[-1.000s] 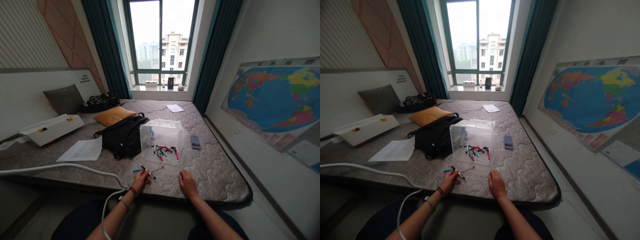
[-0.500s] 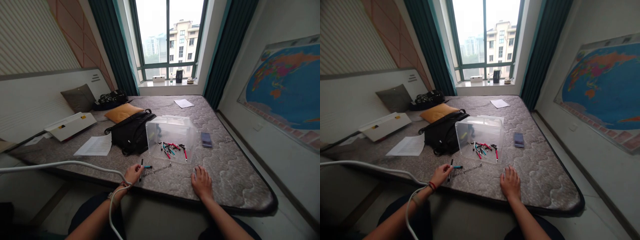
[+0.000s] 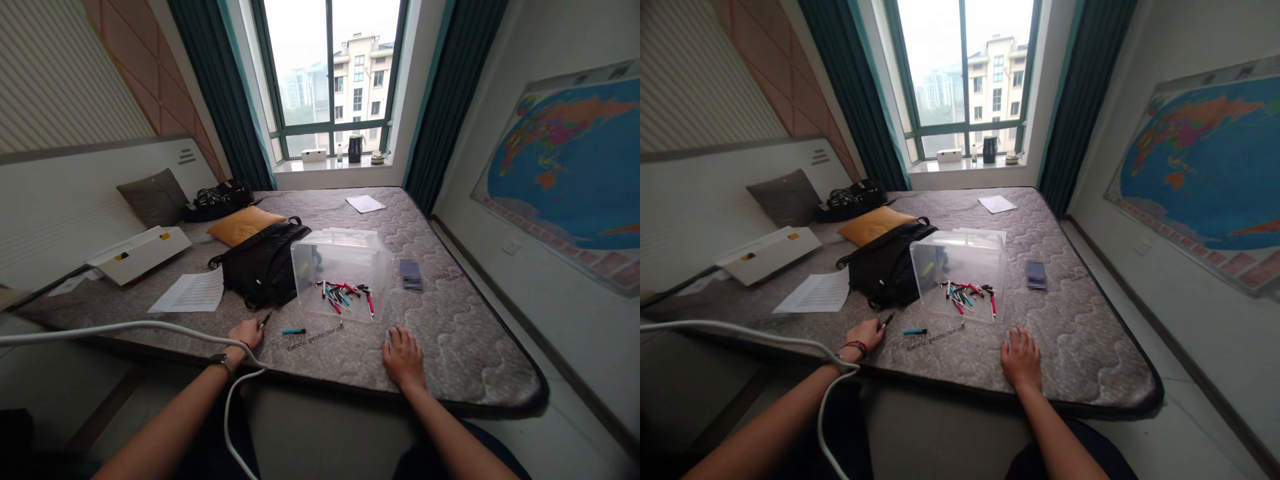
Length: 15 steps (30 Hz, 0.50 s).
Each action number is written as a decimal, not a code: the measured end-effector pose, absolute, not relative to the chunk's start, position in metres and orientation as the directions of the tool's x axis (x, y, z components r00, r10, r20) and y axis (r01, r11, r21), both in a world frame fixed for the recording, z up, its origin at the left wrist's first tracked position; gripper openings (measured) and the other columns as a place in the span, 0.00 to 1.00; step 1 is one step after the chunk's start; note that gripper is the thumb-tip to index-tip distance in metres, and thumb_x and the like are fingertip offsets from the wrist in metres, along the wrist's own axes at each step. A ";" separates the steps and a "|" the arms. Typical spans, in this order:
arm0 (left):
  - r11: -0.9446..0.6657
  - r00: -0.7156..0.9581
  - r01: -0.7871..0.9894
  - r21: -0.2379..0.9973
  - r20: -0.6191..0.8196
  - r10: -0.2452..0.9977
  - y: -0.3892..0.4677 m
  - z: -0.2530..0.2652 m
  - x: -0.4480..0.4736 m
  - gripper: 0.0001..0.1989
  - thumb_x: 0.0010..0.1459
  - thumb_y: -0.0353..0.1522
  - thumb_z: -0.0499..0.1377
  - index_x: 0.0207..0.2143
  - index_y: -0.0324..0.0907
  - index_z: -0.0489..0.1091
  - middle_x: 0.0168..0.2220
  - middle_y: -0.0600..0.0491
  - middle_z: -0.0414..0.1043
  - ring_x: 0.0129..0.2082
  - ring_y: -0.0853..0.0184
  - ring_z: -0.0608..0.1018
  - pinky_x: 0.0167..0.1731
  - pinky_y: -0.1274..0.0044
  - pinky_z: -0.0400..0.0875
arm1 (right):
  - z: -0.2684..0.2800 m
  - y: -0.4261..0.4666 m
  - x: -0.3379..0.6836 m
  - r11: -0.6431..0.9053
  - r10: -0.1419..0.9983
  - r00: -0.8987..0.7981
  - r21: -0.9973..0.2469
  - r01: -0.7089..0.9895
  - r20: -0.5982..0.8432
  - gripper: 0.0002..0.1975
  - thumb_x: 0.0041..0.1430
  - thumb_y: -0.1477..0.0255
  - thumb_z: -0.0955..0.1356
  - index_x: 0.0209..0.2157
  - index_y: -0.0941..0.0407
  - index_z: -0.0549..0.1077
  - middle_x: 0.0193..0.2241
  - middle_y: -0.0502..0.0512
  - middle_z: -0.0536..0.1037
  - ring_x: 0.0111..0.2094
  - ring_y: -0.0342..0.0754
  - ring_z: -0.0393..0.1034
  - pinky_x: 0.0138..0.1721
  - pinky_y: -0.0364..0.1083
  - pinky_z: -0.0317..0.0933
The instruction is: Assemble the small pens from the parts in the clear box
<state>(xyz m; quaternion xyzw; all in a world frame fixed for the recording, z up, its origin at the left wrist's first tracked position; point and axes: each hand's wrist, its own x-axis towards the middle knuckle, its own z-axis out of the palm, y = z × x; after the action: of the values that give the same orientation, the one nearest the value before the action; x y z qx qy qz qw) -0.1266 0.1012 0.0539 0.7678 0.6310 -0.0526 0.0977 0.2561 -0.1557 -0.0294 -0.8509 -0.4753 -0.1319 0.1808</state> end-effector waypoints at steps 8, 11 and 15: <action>-0.439 0.463 0.886 0.151 -0.361 0.810 0.091 0.074 -0.147 0.33 0.54 0.36 0.61 0.62 0.45 0.59 0.55 0.44 0.72 0.53 0.56 0.75 0.50 0.70 0.70 | -0.027 -0.155 0.254 -0.487 0.761 0.512 -0.169 0.857 0.398 0.16 0.63 0.71 0.63 0.51 0.57 0.70 0.57 0.65 0.69 0.58 0.59 0.60 0.54 0.54 0.53; -0.614 0.641 0.758 0.218 -0.416 0.644 0.089 0.089 -0.163 0.38 0.50 0.31 0.63 0.63 0.51 0.58 0.62 0.49 0.65 0.59 0.59 0.71 0.56 0.72 0.65 | -0.027 -0.155 0.254 -0.481 0.764 0.507 -0.171 0.860 0.398 0.16 0.62 0.71 0.63 0.51 0.57 0.70 0.56 0.65 0.69 0.58 0.59 0.60 0.54 0.54 0.54; -0.666 0.629 0.737 0.111 -0.473 0.617 0.091 0.102 -0.168 0.30 0.52 0.31 0.62 0.59 0.52 0.65 0.58 0.48 0.69 0.55 0.56 0.74 0.53 0.69 0.68 | -0.028 -0.154 0.255 -0.489 0.762 0.514 -0.169 0.855 0.395 0.16 0.62 0.70 0.63 0.51 0.57 0.70 0.56 0.64 0.69 0.57 0.59 0.61 0.54 0.54 0.54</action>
<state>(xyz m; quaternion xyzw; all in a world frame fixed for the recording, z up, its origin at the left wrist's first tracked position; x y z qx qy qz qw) -0.1681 0.0907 0.1023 0.8901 0.3805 -0.2022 0.1486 0.2550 -0.1539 -0.0278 -0.8524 -0.4743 -0.1346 0.1740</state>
